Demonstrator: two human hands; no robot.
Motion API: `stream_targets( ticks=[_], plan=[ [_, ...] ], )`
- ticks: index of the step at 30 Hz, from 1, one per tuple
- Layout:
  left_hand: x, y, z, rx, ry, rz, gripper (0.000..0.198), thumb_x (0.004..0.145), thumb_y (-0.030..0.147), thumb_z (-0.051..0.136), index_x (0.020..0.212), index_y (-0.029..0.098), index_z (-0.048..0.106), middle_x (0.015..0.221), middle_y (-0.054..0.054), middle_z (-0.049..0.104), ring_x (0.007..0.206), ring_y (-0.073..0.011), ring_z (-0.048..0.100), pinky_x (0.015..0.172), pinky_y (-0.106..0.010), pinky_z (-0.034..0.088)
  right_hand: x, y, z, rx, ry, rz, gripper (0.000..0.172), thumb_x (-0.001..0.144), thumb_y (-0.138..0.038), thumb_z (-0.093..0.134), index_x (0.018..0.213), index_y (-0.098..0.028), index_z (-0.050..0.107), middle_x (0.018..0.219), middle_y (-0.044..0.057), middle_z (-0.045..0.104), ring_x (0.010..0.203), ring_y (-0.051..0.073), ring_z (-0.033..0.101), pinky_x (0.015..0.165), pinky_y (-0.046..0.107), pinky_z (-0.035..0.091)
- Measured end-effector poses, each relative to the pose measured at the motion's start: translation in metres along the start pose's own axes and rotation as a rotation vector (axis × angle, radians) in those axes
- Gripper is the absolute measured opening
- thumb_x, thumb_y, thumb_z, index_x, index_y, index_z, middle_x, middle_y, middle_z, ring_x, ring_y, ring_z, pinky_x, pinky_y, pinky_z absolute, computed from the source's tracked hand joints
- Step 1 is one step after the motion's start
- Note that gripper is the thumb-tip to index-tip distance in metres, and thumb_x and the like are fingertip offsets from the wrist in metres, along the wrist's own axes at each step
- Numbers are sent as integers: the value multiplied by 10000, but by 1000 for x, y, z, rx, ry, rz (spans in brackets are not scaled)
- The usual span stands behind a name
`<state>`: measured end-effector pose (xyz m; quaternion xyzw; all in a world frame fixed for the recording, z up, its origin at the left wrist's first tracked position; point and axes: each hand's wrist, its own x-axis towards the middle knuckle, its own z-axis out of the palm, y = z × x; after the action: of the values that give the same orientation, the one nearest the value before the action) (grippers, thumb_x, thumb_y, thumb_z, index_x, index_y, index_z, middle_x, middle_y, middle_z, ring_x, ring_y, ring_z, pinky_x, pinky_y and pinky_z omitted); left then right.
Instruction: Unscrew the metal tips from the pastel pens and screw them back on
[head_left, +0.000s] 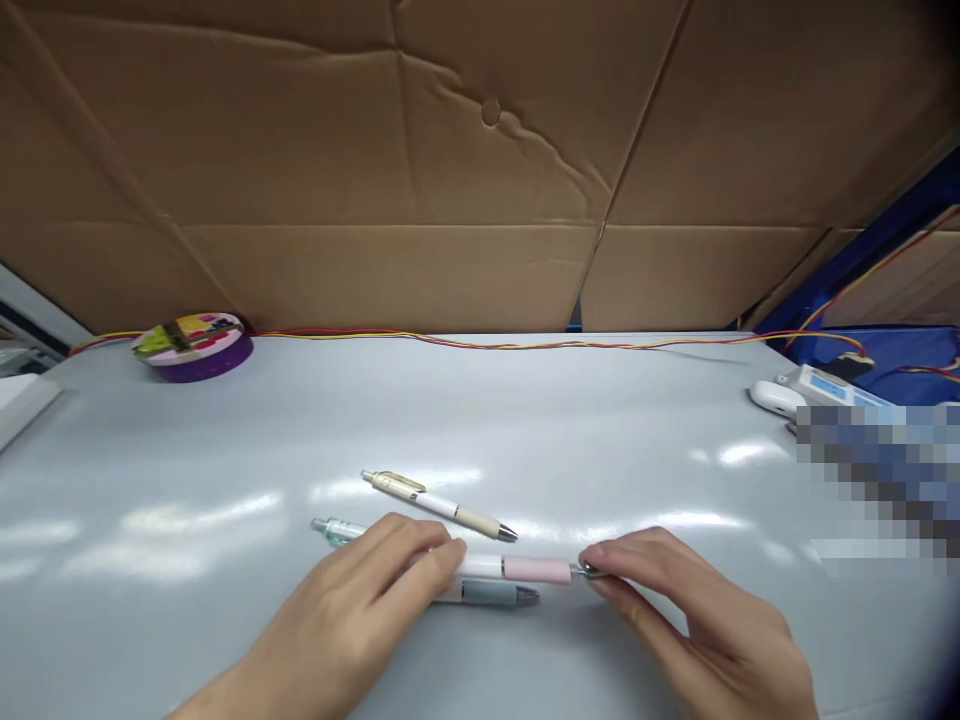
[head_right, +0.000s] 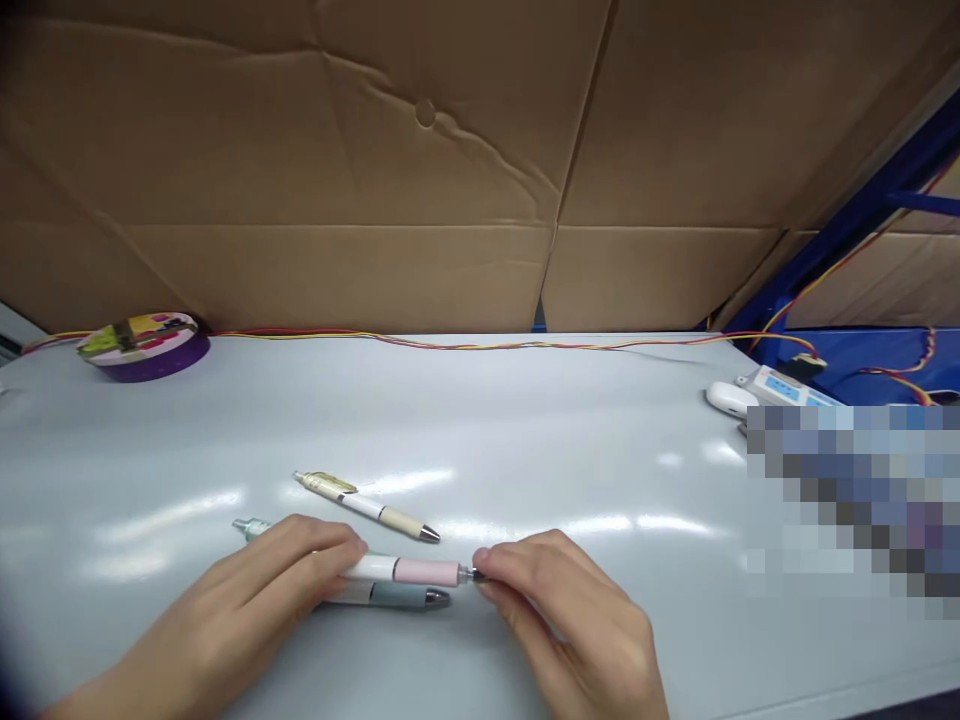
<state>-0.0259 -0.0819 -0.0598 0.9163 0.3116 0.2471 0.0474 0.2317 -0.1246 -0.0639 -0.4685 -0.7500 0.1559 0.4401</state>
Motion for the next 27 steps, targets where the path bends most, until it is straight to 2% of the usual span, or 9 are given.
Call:
stream_targets(
  ticks=[4,8,14,21,25,27],
  plan=[
    [0,1,1,12,31,12,227,976,151,327,1046,177,541,935,-50,622,805,-166,586,675,-233,480,-1,-2,0,18,-3,8,277,811,-67,577,1000,-265,617,843,-11,692,727,148,648,616,231,550],
    [0,4,4,10,118,28,229,955,133,322,1049,172,527,858,-25,654,705,-147,614,623,-219,488,-3,-2,1,38,21,47,226,805,-117,612,974,-266,616,820,-23,695,709,135,658,616,200,551],
    [2,6,1,103,166,73,254,918,91,317,1010,174,539,764,-11,676,651,-147,648,567,-215,491,0,-1,0,13,-47,-41,265,827,-68,565,1036,-226,606,866,9,684,762,137,648,657,205,547],
    [-6,5,4,17,51,49,275,942,152,273,1084,167,508,757,-36,661,629,-148,653,538,-196,510,-2,-4,1,61,-36,-68,250,833,-61,565,1020,-221,606,854,7,680,766,135,635,643,207,539],
    [-12,4,4,28,23,98,270,972,234,305,1142,152,498,831,-56,671,697,-152,658,587,-193,510,-4,-2,6,65,-15,-25,103,901,-211,520,952,-213,609,759,7,644,670,127,591,574,219,488],
    [-12,3,3,77,28,138,298,977,296,312,1145,142,505,869,-66,678,733,-165,661,613,-207,511,-3,-1,7,3,-63,-25,230,946,-296,427,799,-207,580,639,-4,570,565,121,520,496,231,425]
  ],
)
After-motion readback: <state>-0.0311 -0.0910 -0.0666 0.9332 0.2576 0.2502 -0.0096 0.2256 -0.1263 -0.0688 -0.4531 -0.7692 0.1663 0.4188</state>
